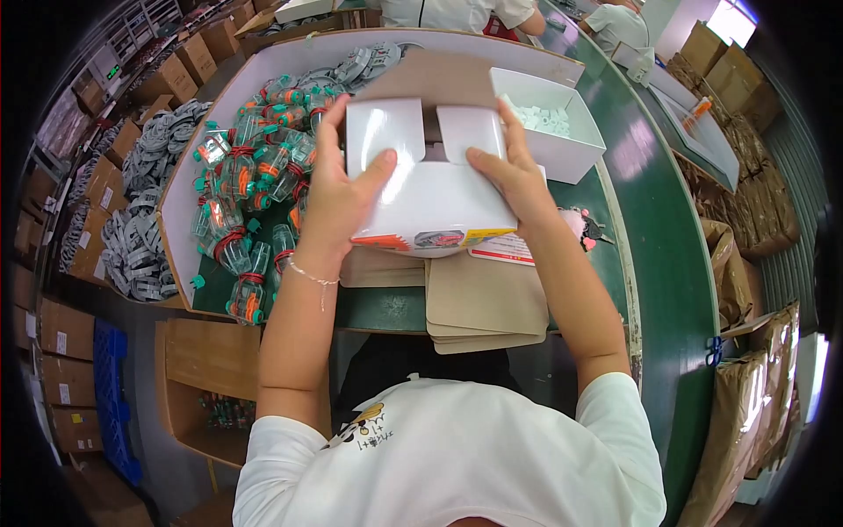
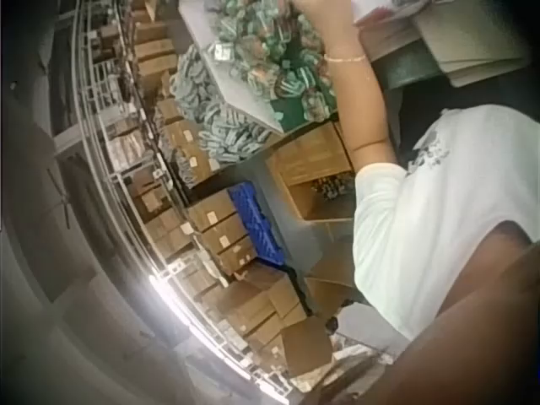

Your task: Assemble and pack plastic toy components into cardboard boxes on a factory assembly line.

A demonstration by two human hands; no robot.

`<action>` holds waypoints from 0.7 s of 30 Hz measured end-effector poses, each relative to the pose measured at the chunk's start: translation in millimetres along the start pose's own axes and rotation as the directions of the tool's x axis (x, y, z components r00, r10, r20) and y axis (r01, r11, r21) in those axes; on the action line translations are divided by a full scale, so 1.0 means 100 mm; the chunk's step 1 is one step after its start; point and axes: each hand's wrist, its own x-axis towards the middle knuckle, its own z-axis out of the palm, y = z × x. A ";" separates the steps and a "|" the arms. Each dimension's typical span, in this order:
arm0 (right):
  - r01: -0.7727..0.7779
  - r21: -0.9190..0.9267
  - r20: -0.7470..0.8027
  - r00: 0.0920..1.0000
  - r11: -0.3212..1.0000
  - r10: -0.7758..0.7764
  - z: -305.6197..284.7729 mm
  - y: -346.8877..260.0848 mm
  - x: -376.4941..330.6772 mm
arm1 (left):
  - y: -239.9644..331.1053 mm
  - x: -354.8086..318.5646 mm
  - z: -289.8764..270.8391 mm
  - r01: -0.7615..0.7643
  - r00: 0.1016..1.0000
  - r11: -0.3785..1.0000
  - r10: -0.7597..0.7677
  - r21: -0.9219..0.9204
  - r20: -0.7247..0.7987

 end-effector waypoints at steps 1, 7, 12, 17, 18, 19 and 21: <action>-0.043 -0.059 -0.034 0.999 0.997 0.041 -0.01 0.05 0.01 | -0.07 0.01 0.04 -0.005 1.000 0.998 0.006 0.069 -0.003; -0.052 -0.122 -0.041 0.998 0.991 0.048 -0.03 0.10 0.00 | -0.10 0.00 -0.01 0.020 0.999 0.993 -0.024 0.119 0.031; 0.023 -0.252 -0.036 0.999 0.967 -0.034 0.03 0.08 -0.03 | -0.05 -0.03 -0.01 0.034 0.999 0.992 -0.036 0.124 0.015; -0.030 -0.112 -0.041 0.999 0.993 0.025 -0.04 0.12 0.07 | -0.09 0.04 -0.05 -0.005 0.999 0.997 0.001 0.074 0.049; -0.067 -0.049 -0.032 0.997 0.997 0.065 -0.05 0.12 0.09 | -0.11 0.05 -0.06 -0.026 0.998 0.996 0.021 0.082 0.064; -0.068 -0.048 -0.032 0.997 0.997 0.066 -0.05 0.13 0.09 | -0.12 0.04 -0.07 -0.025 0.998 0.996 0.020 0.083 0.065; -0.070 -0.083 -0.052 0.996 0.994 0.066 -0.03 0.10 0.09 | -0.11 0.03 -0.08 0.041 0.996 0.999 -0.043 0.029 0.075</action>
